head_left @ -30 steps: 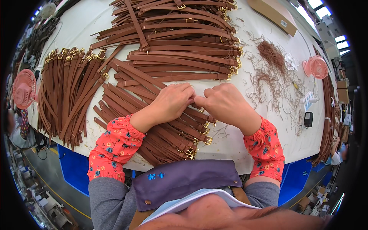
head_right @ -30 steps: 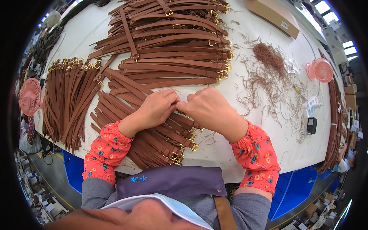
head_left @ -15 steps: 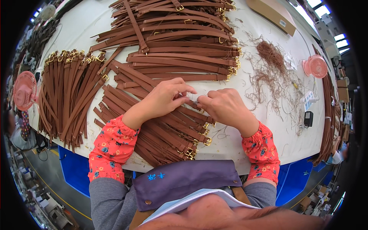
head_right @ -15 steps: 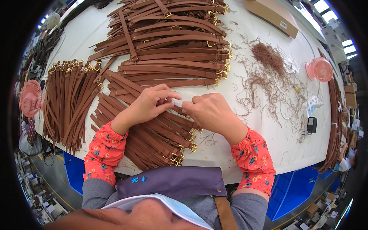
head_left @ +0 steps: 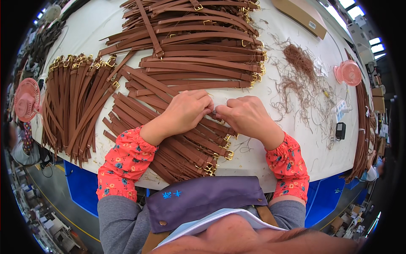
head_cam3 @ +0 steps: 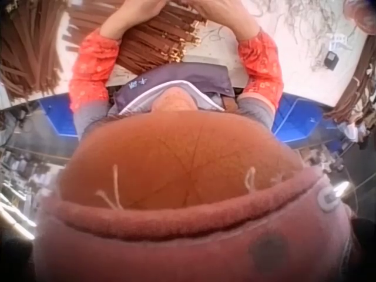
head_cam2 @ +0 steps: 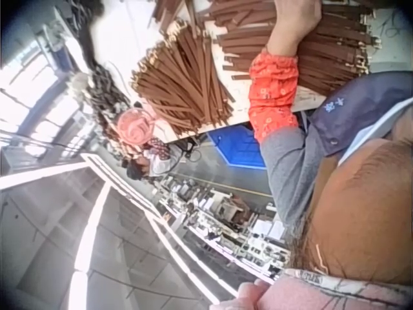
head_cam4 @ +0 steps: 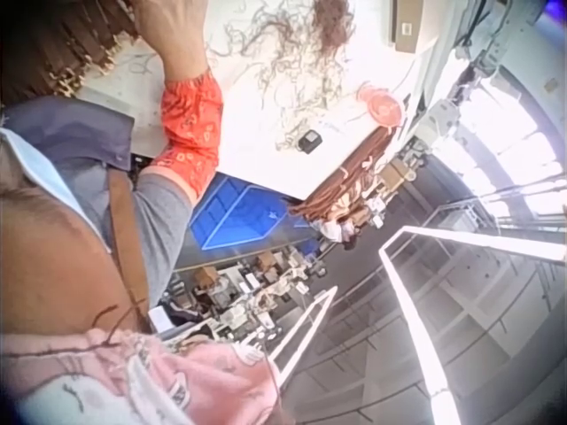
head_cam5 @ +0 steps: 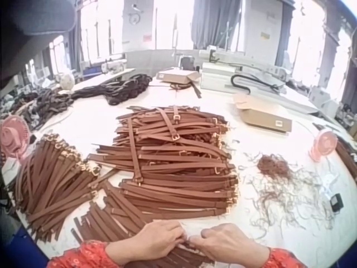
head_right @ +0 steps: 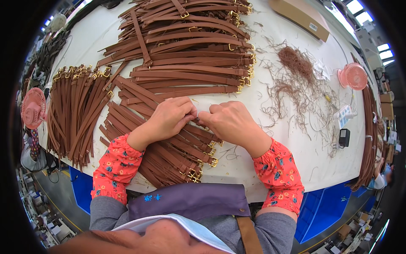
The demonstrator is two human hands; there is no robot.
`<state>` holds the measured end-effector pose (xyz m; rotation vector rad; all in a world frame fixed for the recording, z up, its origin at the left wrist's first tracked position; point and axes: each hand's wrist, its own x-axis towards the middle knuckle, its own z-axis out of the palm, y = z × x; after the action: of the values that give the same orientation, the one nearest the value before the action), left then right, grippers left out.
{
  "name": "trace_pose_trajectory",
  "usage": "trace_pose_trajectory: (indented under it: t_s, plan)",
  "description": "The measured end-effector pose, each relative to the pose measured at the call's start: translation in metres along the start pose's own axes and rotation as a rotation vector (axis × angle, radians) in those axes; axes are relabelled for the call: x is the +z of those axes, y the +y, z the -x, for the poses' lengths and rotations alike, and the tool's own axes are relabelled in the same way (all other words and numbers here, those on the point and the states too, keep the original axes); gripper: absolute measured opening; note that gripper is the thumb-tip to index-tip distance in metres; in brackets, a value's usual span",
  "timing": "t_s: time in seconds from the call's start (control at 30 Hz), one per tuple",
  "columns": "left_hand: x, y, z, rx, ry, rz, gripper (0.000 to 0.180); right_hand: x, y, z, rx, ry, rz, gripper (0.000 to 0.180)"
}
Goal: Trimming threads and organizing finished leather straps with buckles at a workshop table.
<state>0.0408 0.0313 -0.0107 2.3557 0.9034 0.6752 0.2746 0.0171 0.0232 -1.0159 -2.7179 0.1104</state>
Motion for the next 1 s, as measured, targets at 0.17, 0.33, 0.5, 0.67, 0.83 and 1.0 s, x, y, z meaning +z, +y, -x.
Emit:
trace_pose_trajectory:
  t_s: [0.17, 0.33, 0.5, 0.67, 0.83, 1.0]
  plan:
    - [0.003, 0.001, 0.0, 0.023, 0.018, -0.028, 0.009, -0.002, -0.001, -0.001, -0.051, -0.001, 0.056, 0.015]
    - [0.002, 0.001, 0.0, 0.032, 0.022, -0.035, 0.009, -0.001, -0.003, -0.001, -0.051, -0.006, 0.081, 0.012]
    - [0.003, 0.003, -0.001, -0.066, 0.038, 0.059, 0.009, 0.001, -0.001, 0.002, -0.04, -0.017, 0.078, 0.01]
    - [-0.006, -0.016, -0.009, -0.165, 0.67, -0.077, 0.019, -0.004, -0.001, 0.005, 0.087, -0.016, -0.024, 0.01]
    - [-0.016, -0.008, -0.002, -0.106, 0.393, -0.147, 0.023, -0.019, 0.002, 0.018, 0.366, -0.082, -0.318, 0.029]
    - [-0.014, -0.005, 0.002, 0.02, -0.08, -0.036, 0.016, -0.003, 0.004, 0.03, 0.31, -0.163, -0.35, 0.031]
